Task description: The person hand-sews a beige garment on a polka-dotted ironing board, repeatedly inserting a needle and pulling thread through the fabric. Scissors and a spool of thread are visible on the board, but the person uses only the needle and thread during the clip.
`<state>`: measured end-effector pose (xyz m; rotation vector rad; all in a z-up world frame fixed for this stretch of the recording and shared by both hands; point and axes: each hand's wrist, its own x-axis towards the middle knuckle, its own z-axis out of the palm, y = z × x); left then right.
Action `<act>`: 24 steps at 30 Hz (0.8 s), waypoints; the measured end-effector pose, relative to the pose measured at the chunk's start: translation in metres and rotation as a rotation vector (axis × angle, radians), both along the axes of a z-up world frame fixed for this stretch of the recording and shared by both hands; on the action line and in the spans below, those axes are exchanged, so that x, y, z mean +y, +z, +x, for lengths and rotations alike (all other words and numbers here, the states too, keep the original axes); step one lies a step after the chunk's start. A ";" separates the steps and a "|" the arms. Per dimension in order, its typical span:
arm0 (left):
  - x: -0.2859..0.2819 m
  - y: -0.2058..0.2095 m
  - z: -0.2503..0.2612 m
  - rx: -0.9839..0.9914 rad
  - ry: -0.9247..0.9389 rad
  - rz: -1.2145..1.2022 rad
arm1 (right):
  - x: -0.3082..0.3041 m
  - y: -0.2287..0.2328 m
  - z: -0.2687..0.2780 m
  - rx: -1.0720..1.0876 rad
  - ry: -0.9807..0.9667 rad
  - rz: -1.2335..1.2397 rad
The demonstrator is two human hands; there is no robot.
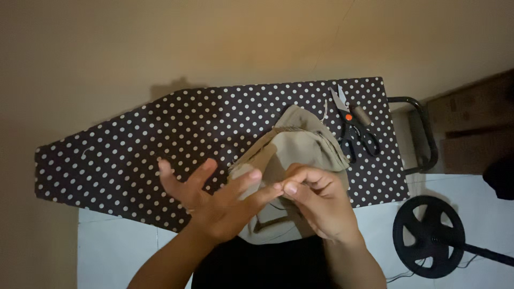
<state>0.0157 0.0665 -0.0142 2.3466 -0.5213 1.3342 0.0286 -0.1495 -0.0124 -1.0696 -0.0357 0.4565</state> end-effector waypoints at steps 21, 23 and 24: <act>-0.001 -0.011 0.041 0.439 -0.584 -0.215 | -0.014 -0.028 0.023 0.084 0.044 -0.251; 0.008 -0.009 0.040 0.354 -0.537 -0.110 | -0.016 -0.031 0.026 0.038 0.154 -0.343; 0.011 -0.007 0.038 0.311 -0.513 -0.058 | -0.015 -0.033 0.027 0.052 0.176 -0.317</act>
